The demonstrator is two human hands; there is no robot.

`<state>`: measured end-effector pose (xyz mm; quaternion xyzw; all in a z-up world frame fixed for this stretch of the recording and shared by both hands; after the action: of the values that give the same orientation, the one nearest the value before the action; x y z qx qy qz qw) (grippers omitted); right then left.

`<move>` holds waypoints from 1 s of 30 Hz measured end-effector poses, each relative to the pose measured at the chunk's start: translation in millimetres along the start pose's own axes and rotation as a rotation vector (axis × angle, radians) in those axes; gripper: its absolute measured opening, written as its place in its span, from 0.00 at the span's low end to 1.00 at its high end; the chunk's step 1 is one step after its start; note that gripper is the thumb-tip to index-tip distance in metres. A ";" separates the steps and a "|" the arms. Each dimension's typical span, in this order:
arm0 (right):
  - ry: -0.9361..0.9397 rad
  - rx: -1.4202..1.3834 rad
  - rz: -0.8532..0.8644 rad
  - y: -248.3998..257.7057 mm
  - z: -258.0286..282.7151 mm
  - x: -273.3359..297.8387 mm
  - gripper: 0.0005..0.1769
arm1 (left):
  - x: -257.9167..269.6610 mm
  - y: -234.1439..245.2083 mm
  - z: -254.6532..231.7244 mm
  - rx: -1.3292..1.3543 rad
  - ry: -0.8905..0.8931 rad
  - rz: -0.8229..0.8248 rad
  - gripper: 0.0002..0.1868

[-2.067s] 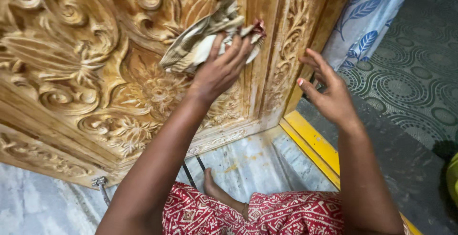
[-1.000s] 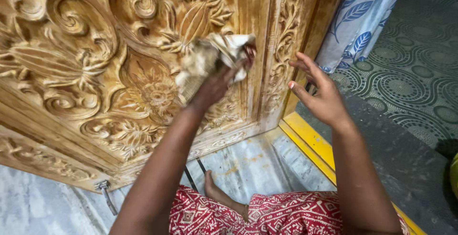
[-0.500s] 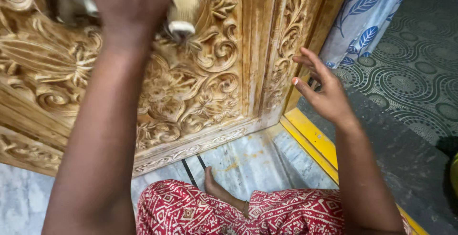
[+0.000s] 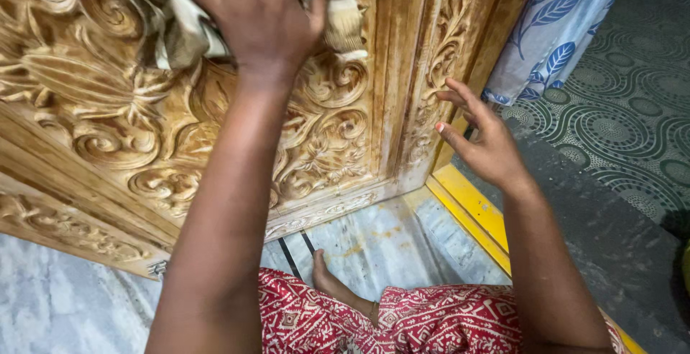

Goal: The person sits on the floor and wipes a carved wooden surface with a cloth, moving the cloth over the intricate carvings to clean them.

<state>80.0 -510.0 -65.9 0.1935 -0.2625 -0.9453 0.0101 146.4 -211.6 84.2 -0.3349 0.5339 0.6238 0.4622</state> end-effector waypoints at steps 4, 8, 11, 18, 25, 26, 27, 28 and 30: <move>0.038 -0.021 -0.001 1.0 2.3 0.2 0.39 | 29.2 -1.8 -21.3 0.033 -0.163 -0.106 0.41; 0.066 -0.023 -0.002 5.7 2.1 1.7 0.39 | 52.5 -19.1 -25.4 0.105 -0.203 -0.012 0.39; 0.061 -0.050 -0.018 12.9 1.3 3.5 0.39 | 63.2 -22.9 -21.0 0.100 -0.230 -0.037 0.36; 0.084 -0.055 -0.026 18.7 2.9 4.5 0.40 | 94.6 -25.0 -28.7 0.045 -0.319 -0.057 0.33; 0.075 -0.023 -0.043 21.6 9.3 9.3 0.40 | 162.6 -58.3 -42.3 0.061 -0.315 0.160 0.23; 0.063 -0.024 -0.047 23.2 9.0 10.1 0.39 | 175.0 -61.2 -46.3 0.044 -0.340 0.208 0.23; 0.043 -0.018 -0.048 24.2 7.9 9.8 0.39 | 185.2 -57.3 -49.5 0.043 -0.345 0.151 0.23; 0.022 -0.011 -0.048 24.9 6.4 8.9 0.39 | 194.5 -52.0 -53.6 0.042 -0.349 0.095 0.23; 0.015 -0.011 -0.051 25.5 4.9 8.6 0.39 | 201.2 -53.5 -58.6 0.093 -0.331 0.167 0.24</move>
<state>68.1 -530.6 -52.4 0.2071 -0.2524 -0.9451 -0.0110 121.9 -224.5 -130.3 -0.1608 0.5048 0.6812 0.5053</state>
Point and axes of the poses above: each hand's wrist, its own x-axis away from the middle knuckle, its own y-axis out of the back of the hand, z = x × y, the point moved 5 cm from there along -x, towards the middle knuckle, and after that the axes turned 8 degrees about -y, right-handed, at the moved point
